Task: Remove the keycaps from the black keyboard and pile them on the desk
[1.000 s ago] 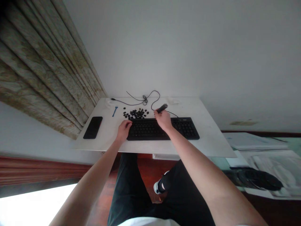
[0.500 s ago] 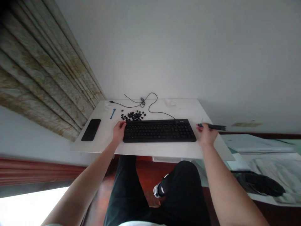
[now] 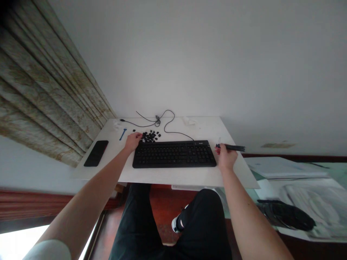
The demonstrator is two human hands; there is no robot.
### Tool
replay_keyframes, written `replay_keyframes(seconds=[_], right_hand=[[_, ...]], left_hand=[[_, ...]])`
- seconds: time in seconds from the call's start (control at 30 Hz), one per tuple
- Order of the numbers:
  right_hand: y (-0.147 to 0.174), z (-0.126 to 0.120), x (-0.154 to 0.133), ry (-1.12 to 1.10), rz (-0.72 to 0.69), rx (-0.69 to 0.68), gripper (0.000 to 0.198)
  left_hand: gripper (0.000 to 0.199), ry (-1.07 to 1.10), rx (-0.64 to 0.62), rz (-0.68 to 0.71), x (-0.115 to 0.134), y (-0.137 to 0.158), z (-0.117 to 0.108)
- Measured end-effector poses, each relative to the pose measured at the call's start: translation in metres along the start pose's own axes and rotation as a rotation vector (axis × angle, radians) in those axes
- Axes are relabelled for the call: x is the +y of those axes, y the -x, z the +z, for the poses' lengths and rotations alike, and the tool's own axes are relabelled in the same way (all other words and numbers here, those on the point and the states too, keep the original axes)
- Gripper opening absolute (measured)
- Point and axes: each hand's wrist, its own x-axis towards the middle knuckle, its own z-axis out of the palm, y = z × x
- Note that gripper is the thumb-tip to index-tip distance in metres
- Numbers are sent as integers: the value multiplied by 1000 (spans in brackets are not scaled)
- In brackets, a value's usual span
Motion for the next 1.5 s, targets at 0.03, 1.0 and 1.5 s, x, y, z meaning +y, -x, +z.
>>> replay_keyframes(seconds=[0.03, 1.0, 1.5], right_hand=[[0, 0, 0, -4, -2, -1, 23], [47, 53, -78, -108, 193, -281, 22], [193, 195, -123, 562, -338, -968, 22]], left_hand=[[19, -17, 8, 11, -1, -2, 0], [25, 242, 116, 206, 1, 92, 5], [33, 288, 83, 232, 0, 90, 4]])
